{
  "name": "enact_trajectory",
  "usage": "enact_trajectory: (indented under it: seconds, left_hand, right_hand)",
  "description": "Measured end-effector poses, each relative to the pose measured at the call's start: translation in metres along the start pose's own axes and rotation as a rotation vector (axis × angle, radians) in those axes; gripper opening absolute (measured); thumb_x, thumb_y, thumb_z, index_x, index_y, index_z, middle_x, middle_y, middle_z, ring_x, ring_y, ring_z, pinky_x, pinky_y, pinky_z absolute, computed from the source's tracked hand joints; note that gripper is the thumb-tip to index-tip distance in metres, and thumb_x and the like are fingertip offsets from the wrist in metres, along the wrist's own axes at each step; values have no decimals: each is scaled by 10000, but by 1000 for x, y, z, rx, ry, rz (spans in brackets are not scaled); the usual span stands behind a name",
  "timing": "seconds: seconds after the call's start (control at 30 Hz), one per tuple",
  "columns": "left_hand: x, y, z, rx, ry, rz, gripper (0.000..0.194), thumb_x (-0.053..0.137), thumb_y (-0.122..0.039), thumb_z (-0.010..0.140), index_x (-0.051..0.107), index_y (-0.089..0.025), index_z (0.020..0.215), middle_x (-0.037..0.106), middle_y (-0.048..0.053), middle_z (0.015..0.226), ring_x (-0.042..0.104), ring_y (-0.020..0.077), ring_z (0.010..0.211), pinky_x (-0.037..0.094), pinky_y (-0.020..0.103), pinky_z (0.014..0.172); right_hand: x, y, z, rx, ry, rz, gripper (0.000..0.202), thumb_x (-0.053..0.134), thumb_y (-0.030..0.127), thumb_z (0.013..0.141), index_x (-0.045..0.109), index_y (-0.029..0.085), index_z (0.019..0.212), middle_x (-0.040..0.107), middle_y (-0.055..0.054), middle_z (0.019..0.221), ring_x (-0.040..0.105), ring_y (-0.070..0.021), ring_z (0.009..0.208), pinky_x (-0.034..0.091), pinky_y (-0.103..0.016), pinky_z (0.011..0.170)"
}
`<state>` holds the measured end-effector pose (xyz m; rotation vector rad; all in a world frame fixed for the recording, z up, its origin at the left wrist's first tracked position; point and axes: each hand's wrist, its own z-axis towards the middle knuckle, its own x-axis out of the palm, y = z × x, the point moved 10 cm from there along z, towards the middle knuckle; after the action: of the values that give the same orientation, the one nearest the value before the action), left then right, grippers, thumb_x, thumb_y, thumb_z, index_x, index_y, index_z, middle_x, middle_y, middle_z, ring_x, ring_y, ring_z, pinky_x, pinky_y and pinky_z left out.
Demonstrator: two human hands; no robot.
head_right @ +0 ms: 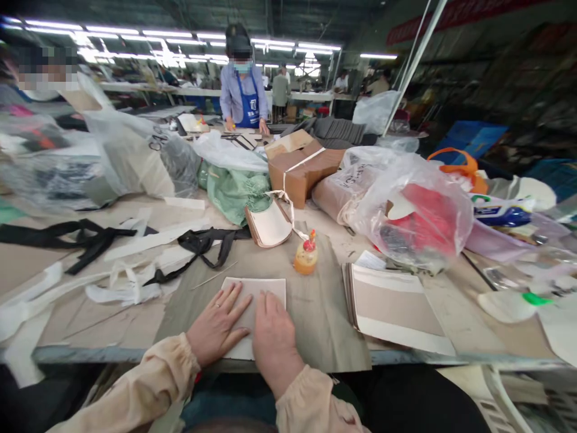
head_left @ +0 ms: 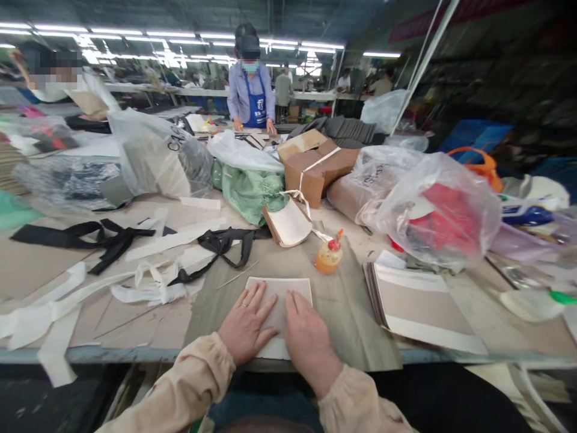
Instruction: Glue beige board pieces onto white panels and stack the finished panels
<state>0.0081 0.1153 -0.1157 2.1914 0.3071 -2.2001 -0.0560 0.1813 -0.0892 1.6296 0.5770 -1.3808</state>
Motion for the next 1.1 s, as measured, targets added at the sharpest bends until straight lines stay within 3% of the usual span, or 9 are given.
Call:
enact_trajectory:
  seconds: [0.1, 0.2, 0.33, 0.5, 0.7, 0.93, 1.1]
  left_hand:
    - [0, -1, 0, 14, -8, 5, 686, 482, -351, 826, 204, -198, 1434, 194, 141, 1489, 149, 310, 1365, 213, 468, 1079]
    - [0, 0, 0, 3, 18, 17, 703, 478, -276, 807, 181, -196, 1439, 204, 119, 1490, 141, 288, 1370, 215, 445, 1086]
    - [2, 2, 0, -29, 49, 41, 661, 439, -427, 849, 232, -180, 1426, 182, 147, 1491, 142, 304, 1368, 219, 478, 1076]
    - [2, 6, 0, -87, 39, 56, 750, 349, -598, 844, 263, -115, 1411, 160, 193, 1486, 110, 337, 1367, 208, 520, 1064]
    - [1, 2, -5, -157, 58, 64, 773, 382, -591, 833, 290, -65, 1392, 185, 222, 1470, 130, 340, 1362, 219, 500, 1067]
    - [3, -26, -18, -356, 17, 126, 676, 471, -462, 826, 373, -38, 1343, 259, 264, 1428, 193, 383, 1334, 199, 527, 1065]
    - [11, -50, -14, -229, 32, 46, 511, 397, -269, 867, 389, -67, 1336, 300, 197, 1435, 229, 315, 1340, 245, 439, 1073]
  right_hand:
    - [3, 33, 9, -90, -37, 197, 567, 452, 295, 887, 305, 65, 1385, 338, -163, 1406, 298, -240, 1291, 307, -380, 1055]
    - [16, 42, 14, -167, 6, 287, 634, 399, 431, 905, 236, 93, 1416, 245, -127, 1458, 198, -220, 1341, 220, -400, 1098]
    - [24, 7, 10, -148, 32, 201, 677, 370, 530, 892, 281, 93, 1402, 194, -128, 1472, 136, -221, 1359, 156, -406, 1112]
    - [24, -37, 4, -48, 43, 76, 712, 373, 551, 879, 280, 75, 1401, 177, -129, 1476, 105, -229, 1363, 147, -400, 1109]
    - [25, -34, 3, -100, 51, 11, 715, 392, 546, 869, 288, 77, 1397, 180, -130, 1475, 115, -241, 1361, 145, -424, 1102]
    - [28, -32, -1, -254, 75, -49, 724, 390, 539, 868, 264, 69, 1403, 200, -147, 1466, 143, -249, 1353, 191, -457, 1085]
    - [29, -33, 1, -255, 66, -12, 702, 371, 526, 879, 306, 42, 1382, 208, -163, 1460, 155, -260, 1351, 202, -453, 1088]
